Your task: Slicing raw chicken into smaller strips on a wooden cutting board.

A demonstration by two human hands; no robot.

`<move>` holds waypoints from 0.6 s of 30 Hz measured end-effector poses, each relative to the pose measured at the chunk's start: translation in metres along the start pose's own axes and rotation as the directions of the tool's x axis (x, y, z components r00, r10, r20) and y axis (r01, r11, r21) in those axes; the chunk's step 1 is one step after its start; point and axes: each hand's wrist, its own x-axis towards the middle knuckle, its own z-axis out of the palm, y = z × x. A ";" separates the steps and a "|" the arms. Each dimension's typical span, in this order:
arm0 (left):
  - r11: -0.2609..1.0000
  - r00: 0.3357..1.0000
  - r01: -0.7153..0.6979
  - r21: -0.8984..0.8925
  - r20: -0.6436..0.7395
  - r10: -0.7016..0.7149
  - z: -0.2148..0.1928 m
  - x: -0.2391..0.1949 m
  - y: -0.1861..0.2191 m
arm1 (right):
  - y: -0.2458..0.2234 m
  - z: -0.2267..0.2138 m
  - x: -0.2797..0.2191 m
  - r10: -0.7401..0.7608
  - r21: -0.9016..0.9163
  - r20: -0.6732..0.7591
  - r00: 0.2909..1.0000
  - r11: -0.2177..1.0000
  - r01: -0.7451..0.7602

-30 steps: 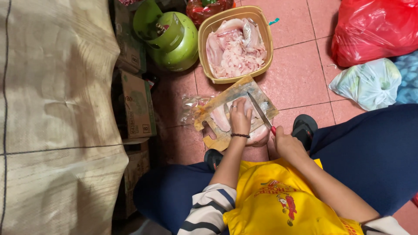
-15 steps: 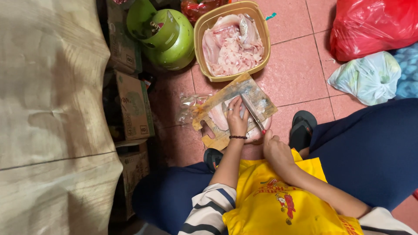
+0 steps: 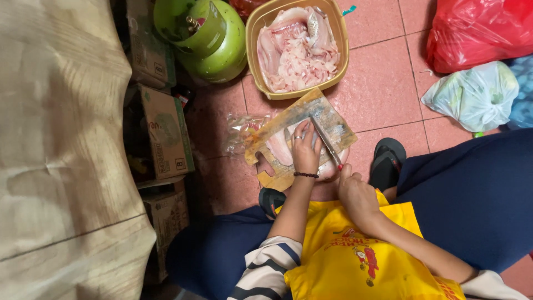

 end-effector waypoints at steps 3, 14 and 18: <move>1.000 1.000 0.014 0.024 0.020 -0.014 0.001 0.001 -0.002 | 0.000 -0.005 0.003 0.007 0.014 0.006 1.000 1.000 -0.007; 0.998 0.998 0.036 0.048 0.044 -0.038 -0.001 0.003 -0.001 | -0.017 -0.035 0.057 0.062 0.252 0.327 0.943 0.956 -0.150; 0.999 0.999 0.020 0.035 0.026 -0.021 0.000 0.003 -0.002 | 0.017 0.002 0.093 0.053 0.370 0.375 0.926 0.907 -0.202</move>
